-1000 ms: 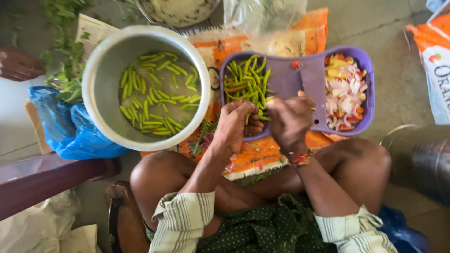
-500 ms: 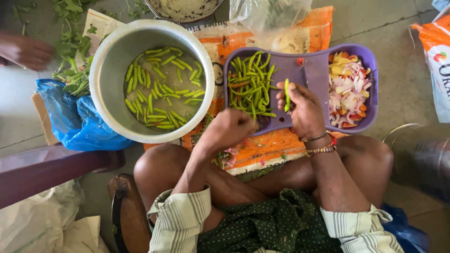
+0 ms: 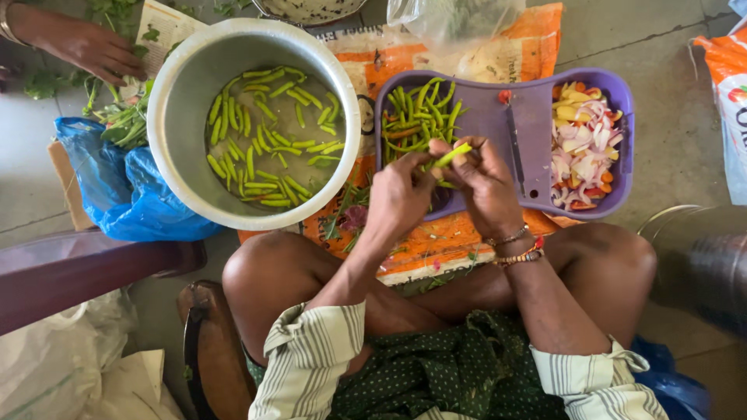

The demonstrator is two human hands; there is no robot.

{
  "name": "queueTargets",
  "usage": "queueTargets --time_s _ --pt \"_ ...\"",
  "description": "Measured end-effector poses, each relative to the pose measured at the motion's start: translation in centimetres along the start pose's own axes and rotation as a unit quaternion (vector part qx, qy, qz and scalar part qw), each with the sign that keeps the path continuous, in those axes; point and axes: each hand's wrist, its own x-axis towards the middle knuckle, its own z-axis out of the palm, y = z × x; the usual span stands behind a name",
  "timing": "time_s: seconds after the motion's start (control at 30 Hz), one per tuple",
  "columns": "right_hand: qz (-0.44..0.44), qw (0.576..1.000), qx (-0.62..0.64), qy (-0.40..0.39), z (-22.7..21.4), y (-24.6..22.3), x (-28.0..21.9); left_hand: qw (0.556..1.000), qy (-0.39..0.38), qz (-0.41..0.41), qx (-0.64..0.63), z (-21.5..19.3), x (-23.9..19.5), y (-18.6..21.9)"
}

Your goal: The person sits on the floor and repeatedly picks green chilies from a bowl of water, snaps off the stems by hand, and places the chilies into a purple tray. The person also briefly handles a blue plastic bag.

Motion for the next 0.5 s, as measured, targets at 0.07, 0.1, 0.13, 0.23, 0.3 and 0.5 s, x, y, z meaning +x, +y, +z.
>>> queueTargets --time_s 0.07,0.1,0.13,0.23,0.3,0.5 --pt "-0.046 0.985 -0.169 -0.011 -0.4 -1.0 0.0 0.994 0.031 0.092 0.052 -0.6 0.2 -0.2" --pt "-0.060 0.963 -0.261 -0.009 -0.7 -1.6 0.0 0.992 0.026 0.100 0.074 -0.8 0.1 0.0" --pt "-0.072 0.933 -0.352 -0.008 -0.9 -2.1 -0.1 0.990 0.024 0.106 0.094 -0.9 -0.1 0.2" --pt "-0.009 0.835 -0.546 -0.069 -0.5 -2.7 0.0 0.981 0.015 0.143 0.133 -1.3 -0.9 0.9" --pt "-0.041 0.823 -0.561 -0.076 0.5 -3.2 0.1 0.973 0.028 0.176 0.150 -1.9 -1.1 1.6" --pt "-0.281 0.636 -0.708 -0.127 3.7 -5.1 0.5 0.967 0.071 0.150 0.196 -2.8 -1.3 1.9"
